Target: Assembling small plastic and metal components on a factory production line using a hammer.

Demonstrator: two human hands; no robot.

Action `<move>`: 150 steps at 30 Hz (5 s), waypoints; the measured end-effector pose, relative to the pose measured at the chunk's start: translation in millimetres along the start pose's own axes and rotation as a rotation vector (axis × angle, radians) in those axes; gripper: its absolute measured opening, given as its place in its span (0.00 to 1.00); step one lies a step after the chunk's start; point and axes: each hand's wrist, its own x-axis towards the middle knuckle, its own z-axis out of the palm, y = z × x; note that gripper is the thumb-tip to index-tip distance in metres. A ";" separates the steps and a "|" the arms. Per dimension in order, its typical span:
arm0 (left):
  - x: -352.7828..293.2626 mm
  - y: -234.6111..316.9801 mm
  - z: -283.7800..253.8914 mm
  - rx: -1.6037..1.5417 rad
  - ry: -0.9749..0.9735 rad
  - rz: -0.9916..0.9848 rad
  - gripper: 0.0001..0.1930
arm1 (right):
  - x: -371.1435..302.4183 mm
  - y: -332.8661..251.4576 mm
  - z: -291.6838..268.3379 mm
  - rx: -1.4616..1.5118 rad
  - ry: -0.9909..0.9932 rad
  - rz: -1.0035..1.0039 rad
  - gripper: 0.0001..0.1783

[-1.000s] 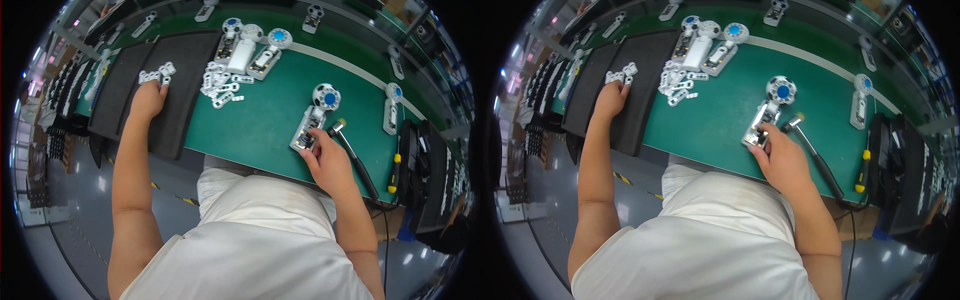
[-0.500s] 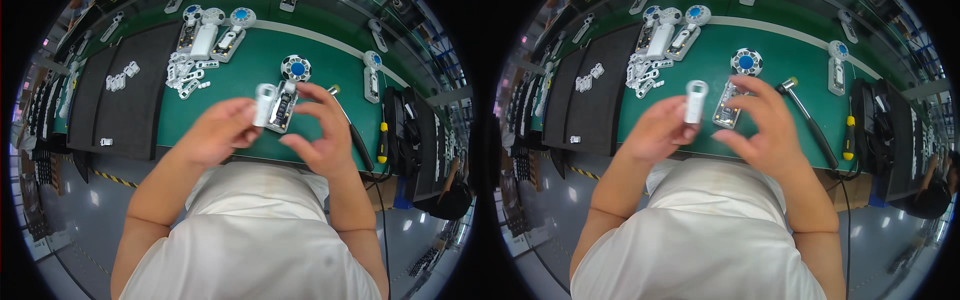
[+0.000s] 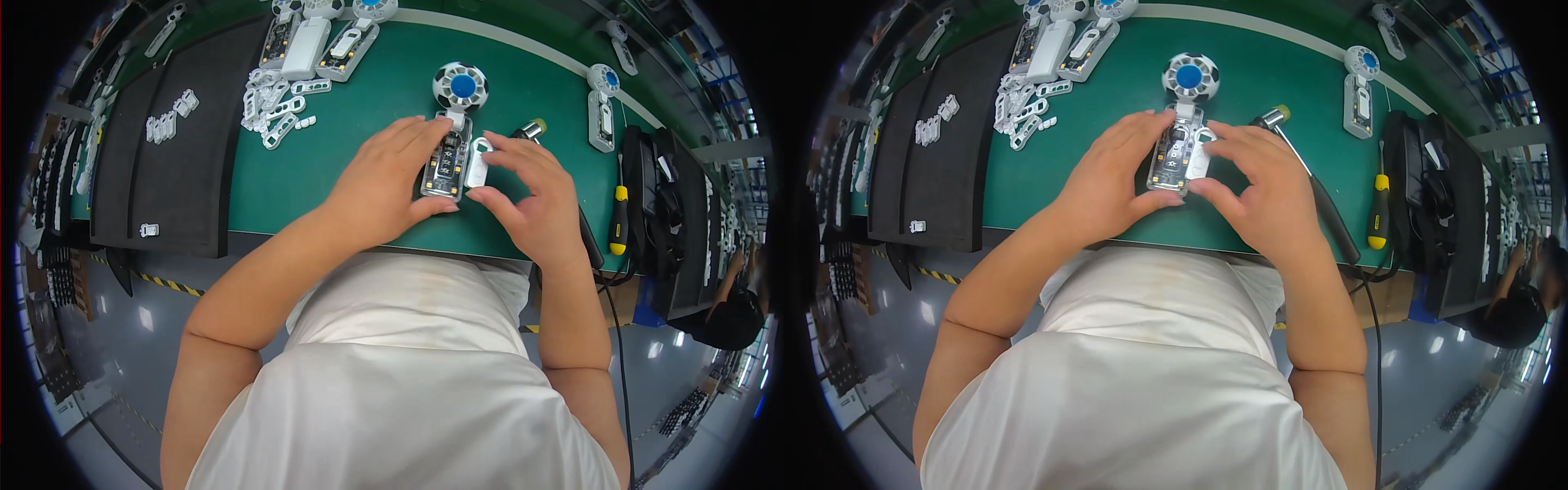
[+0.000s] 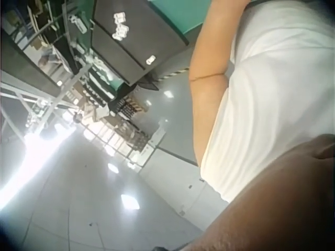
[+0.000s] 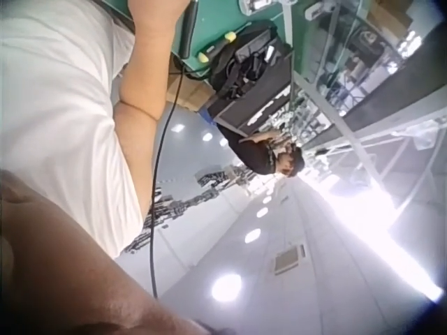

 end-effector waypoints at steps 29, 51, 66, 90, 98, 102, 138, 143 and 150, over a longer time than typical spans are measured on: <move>-22.1 18.8 6.9 0.249 0.035 0.109 0.29 | 4.7 9.9 -13.3 -0.374 -0.088 0.001 0.25; -24.8 24.6 11.8 0.265 0.083 0.119 0.28 | -54.4 -7.8 -30.3 0.253 -0.072 0.091 0.31; -23.7 24.5 13.3 0.213 0.081 0.097 0.27 | -26.6 -23.4 -31.3 0.060 -0.367 0.285 0.29; -20.1 22.6 9.2 0.179 0.092 0.104 0.27 | -13.1 -16.3 -27.6 -0.002 -0.353 0.287 0.31; 0.0 5.7 -6.7 0.002 0.067 0.037 0.28 | -29.3 -19.8 -37.0 0.166 -0.231 0.394 0.29; 1.1 -3.7 3.0 -0.056 0.102 0.011 0.39 | -49.9 -31.0 -41.5 0.199 -0.230 0.301 0.29; 7.8 4.6 -1.6 0.169 0.017 0.089 0.29 | -30.8 32.1 -41.7 -0.170 -0.143 0.565 0.25; 4.9 3.8 1.0 0.200 0.047 0.124 0.29 | -32.6 34.5 -42.4 -0.184 -0.136 0.546 0.24; 7.9 8.1 -1.1 0.196 0.030 0.101 0.28 | -30.9 35.1 -41.0 -0.215 -0.170 0.533 0.24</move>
